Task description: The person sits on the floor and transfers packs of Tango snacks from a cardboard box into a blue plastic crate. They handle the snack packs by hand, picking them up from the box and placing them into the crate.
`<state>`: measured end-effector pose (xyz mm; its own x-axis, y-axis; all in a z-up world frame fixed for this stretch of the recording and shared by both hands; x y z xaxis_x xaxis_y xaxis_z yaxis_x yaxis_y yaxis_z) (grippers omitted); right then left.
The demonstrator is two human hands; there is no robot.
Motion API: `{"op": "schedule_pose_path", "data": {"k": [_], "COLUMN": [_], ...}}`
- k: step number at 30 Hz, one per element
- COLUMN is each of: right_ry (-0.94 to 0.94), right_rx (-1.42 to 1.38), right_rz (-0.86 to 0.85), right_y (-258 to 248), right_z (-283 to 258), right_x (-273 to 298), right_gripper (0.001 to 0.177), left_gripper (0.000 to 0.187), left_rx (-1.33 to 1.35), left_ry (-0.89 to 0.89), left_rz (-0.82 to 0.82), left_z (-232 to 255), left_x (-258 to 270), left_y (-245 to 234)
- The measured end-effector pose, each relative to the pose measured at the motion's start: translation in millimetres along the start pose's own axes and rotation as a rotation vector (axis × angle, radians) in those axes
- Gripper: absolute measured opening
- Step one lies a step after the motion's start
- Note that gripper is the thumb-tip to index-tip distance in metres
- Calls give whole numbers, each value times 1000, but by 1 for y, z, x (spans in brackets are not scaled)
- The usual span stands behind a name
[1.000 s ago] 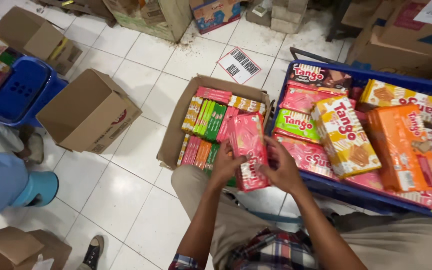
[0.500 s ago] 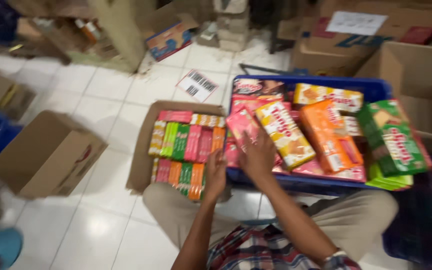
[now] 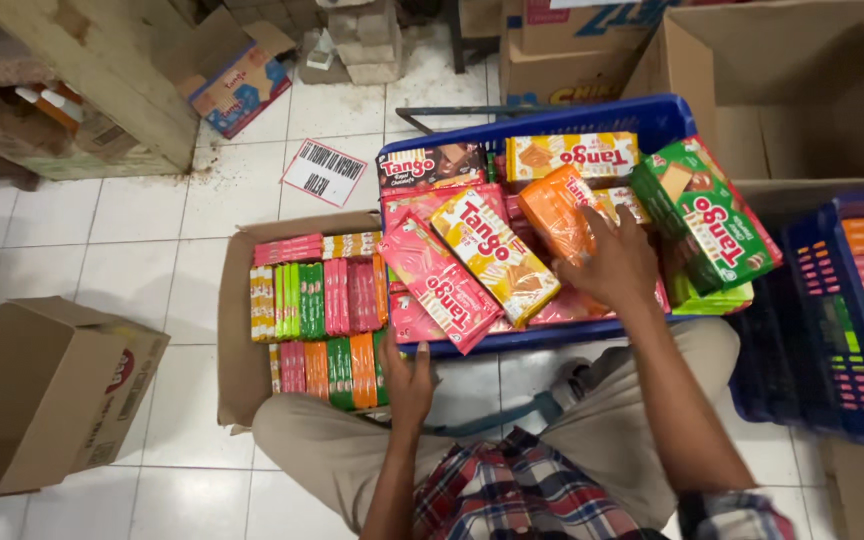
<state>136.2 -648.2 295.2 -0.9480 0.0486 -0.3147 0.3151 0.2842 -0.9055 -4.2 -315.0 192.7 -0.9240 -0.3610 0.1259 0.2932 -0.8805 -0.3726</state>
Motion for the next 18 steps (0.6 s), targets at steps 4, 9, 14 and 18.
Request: {"op": "schedule_pose_path", "data": {"k": [4,9,14,18], "right_ry": [179,192,-16,-274], "right_rx": [79,67,-131,-234], "right_rz": [-441,-382,-426,-338], "right_y": [6,6,-60,-33], "right_z": [5,6,-72,-104], "right_x": [-7,-22,-46,-44], "right_gripper": [111,104,99,95], "left_gripper": [71,72,77,75], "left_rx": [-9,-24,-42,-36], "left_ry": [-15,7,27,33], "left_rz": [0,-4,-19,4], "left_z": [-9,-2,-19,-35], "left_x": [-5,-7,-8,-15], "left_y": [1,-1,7,6]}}
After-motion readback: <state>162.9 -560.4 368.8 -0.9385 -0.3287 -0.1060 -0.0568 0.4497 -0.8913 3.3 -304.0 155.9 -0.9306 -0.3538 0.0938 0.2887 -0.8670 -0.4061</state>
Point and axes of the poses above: each hand's wrist, its own x-axis away from the middle knuckle, its own y-axis out of the palm, z = x × y, the point moved 3 cm from there along -x, towards the middle knuckle, and after that the axes turned 1 degree about x, right-handed, at the moved point
